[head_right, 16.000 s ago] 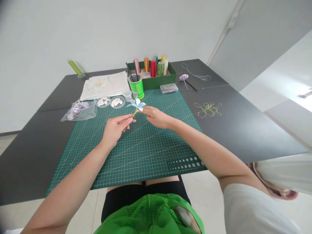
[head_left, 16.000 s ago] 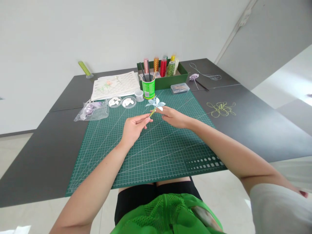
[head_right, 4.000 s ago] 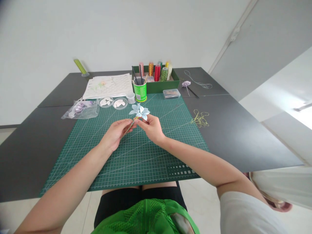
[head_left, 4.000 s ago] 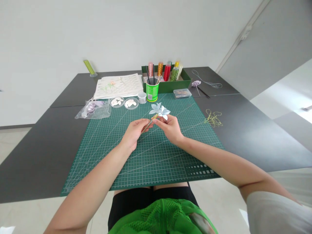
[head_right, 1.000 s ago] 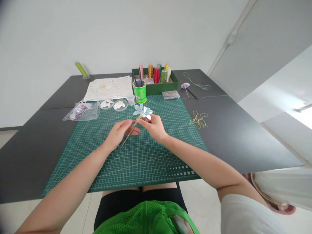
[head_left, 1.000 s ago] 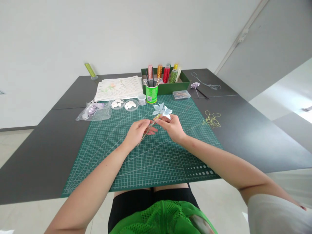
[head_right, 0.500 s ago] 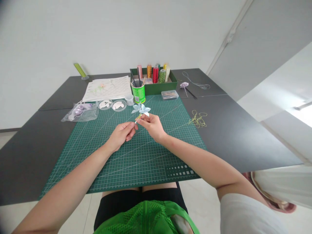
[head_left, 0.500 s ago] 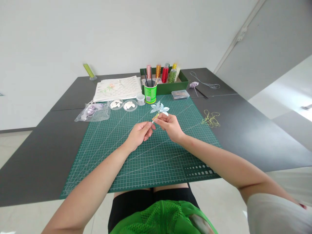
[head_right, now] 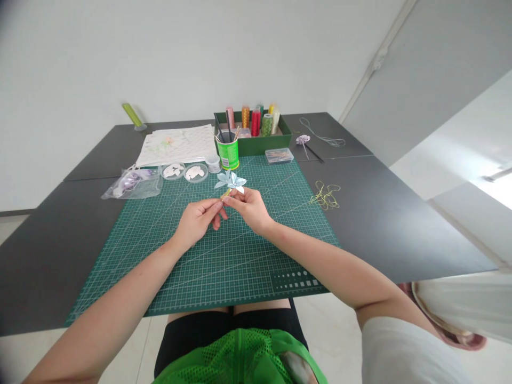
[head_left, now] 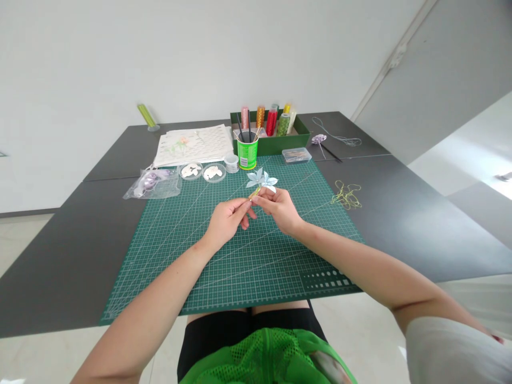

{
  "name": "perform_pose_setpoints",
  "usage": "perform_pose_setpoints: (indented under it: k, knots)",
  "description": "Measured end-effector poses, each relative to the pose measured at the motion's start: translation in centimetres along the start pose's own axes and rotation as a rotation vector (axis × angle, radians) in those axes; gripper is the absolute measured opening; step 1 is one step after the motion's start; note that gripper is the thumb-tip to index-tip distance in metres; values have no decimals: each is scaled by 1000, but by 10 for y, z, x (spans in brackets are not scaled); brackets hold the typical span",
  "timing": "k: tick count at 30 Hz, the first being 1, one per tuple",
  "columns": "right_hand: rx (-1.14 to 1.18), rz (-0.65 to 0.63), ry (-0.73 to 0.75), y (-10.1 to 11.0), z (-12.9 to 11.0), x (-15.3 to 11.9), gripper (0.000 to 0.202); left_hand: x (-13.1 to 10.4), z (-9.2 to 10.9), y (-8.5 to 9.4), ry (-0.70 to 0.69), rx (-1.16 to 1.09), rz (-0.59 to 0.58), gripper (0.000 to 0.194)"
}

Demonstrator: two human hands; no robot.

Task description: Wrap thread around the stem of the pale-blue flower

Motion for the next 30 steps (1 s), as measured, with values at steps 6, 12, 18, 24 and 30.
perform_pose_setpoints:
  k: [6, 12, 18, 24, 30]
  knots:
    - [11, -5, 9, -1, -3, -1, 41, -2, 4, 0, -18, 24, 14, 43]
    - [21, -23, 22, -2, 0, 0, 37, -1, -10, -11, 97, -244, -55, 43]
    - [34, -32, 1, -3, 4, -1, 37, -3, -15, -22, 191, -394, -181, 40]
    - [23, -18, 14, -2, -2, 0, 34, -2, -13, -18, 162, -356, -165, 38]
    - [-149, -38, 58, 2, -2, 2, 35, 0, -9, -5, 133, -260, -121, 34]
Point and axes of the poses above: each hand's wrist, its own x-axis towards the middle knuckle, its own y-axis out of the back of the hand, z = x × y, the point moved 8 cm from there along x, towards the middle knuckle, and after that the axes turned 8 degrees about x, right-handed, at the moved point
